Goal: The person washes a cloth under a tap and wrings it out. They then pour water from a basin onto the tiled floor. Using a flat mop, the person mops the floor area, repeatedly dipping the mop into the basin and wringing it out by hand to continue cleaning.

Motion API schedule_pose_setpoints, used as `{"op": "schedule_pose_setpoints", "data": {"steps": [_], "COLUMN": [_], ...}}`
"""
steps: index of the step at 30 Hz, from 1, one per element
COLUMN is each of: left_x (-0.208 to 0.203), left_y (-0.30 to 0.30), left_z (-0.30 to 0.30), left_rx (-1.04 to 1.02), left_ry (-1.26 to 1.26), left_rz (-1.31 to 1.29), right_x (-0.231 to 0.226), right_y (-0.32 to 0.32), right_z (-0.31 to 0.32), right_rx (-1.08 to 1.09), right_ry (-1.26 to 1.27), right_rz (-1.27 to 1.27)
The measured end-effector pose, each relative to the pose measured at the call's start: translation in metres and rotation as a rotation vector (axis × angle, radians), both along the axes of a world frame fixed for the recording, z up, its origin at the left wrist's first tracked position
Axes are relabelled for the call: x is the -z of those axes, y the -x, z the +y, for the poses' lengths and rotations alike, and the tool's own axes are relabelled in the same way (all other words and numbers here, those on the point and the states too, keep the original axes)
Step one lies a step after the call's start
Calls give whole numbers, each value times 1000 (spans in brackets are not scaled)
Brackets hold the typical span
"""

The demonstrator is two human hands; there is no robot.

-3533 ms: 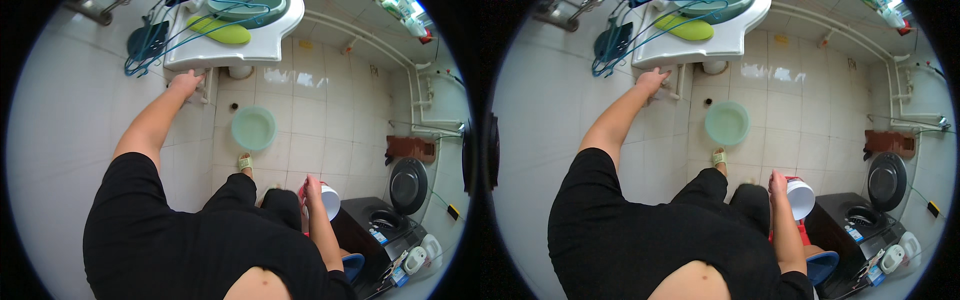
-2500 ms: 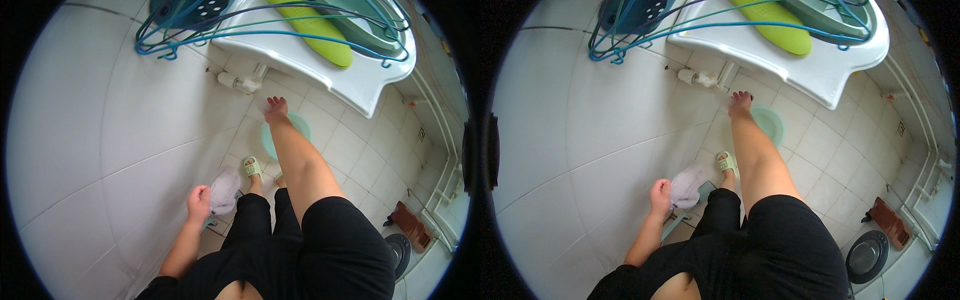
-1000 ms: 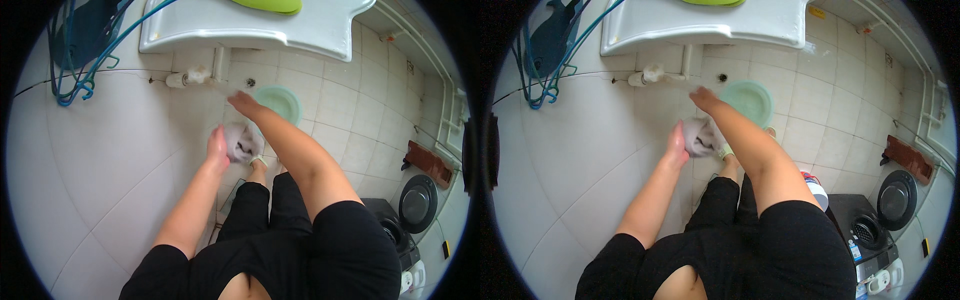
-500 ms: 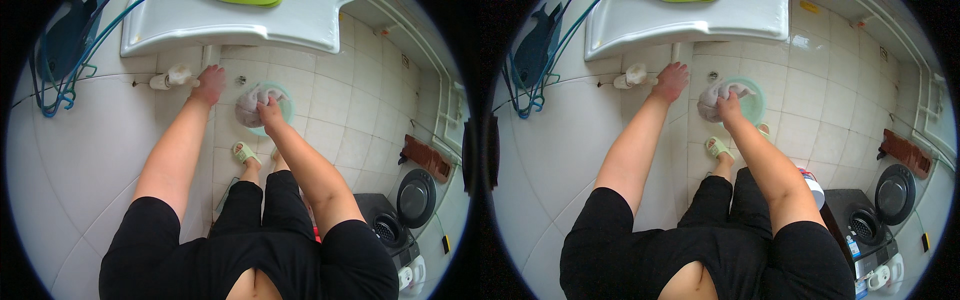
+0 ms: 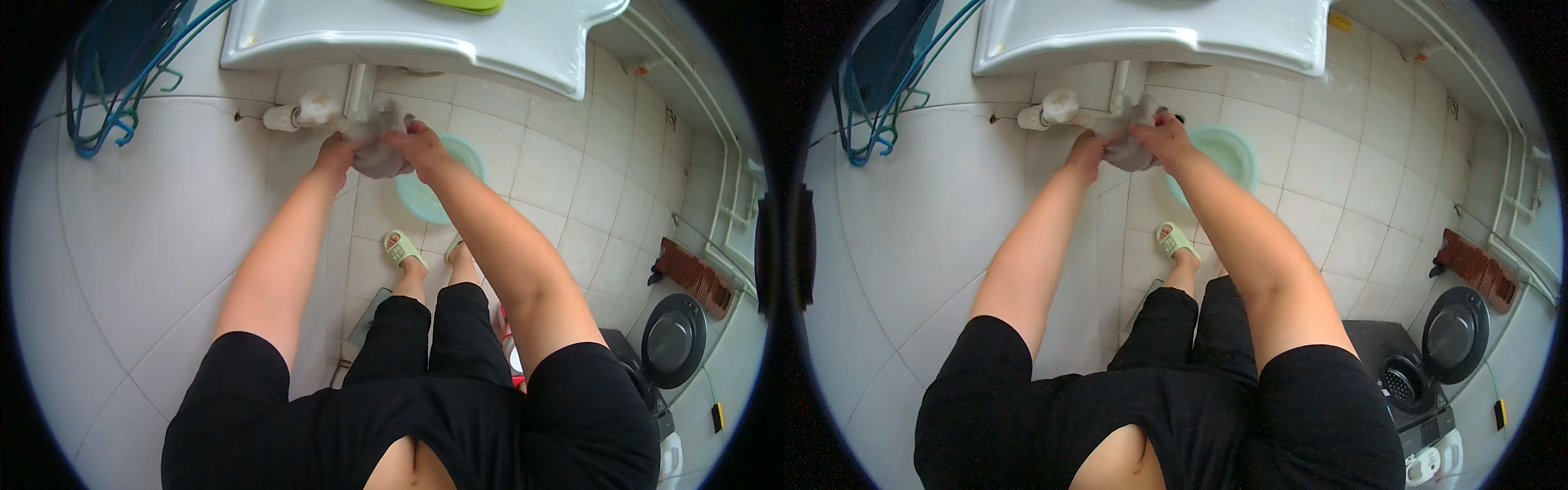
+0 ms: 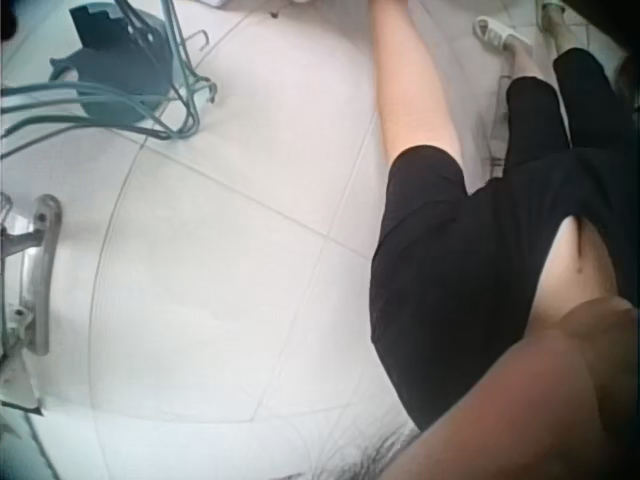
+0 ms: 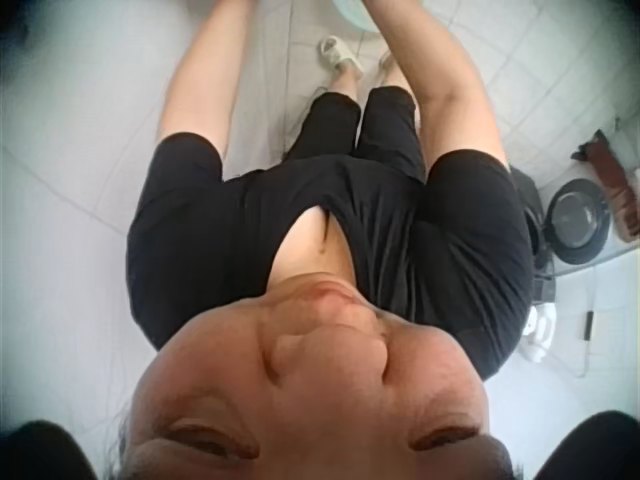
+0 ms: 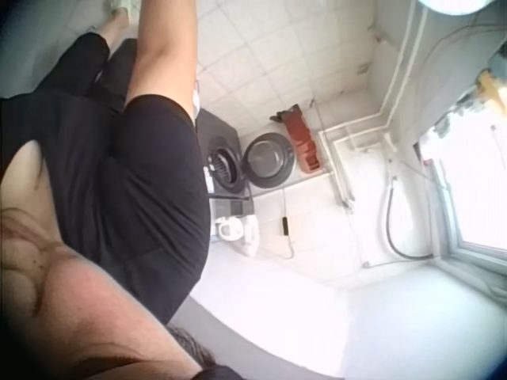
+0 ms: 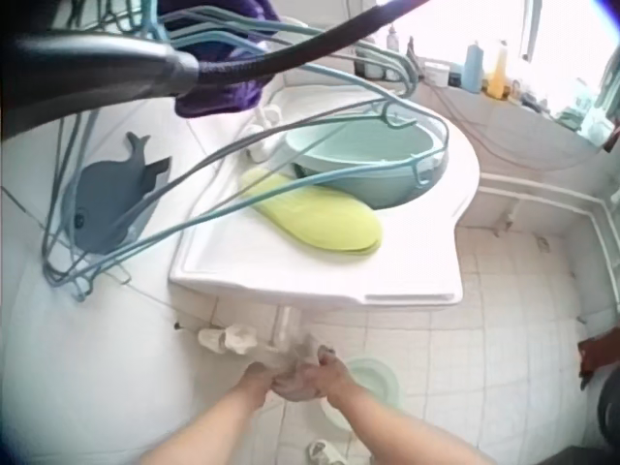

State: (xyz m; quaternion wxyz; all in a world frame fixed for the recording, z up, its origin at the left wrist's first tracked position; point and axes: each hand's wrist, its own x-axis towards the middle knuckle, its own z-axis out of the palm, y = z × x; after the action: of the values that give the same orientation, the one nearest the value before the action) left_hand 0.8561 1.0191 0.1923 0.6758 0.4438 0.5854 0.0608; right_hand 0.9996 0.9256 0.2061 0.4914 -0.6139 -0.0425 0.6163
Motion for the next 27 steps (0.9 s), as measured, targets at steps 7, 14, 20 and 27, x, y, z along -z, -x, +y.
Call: {"op": "schedule_pose_setpoints", "data": {"steps": [7, 14, 20, 27], "left_x": [-17, -82, -105, -80], "left_y": [20, 9, 22, 46], "left_z": [-36, -91, -90, -88], "left_rx": [169, 663, 922, 731], "left_ry": [-594, -1136, -1007, -721], "left_rz": [17, 156, 21, -132], "right_x": [30, -4, 77, -6], "right_y": [32, 32, 23, 34], "right_z": [0, 6, 11, 28], "right_rx": [-233, 289, -363, -8], "right_ry": [218, -126, -34, -61], "right_rz": [-182, 955, -58, -162]}}
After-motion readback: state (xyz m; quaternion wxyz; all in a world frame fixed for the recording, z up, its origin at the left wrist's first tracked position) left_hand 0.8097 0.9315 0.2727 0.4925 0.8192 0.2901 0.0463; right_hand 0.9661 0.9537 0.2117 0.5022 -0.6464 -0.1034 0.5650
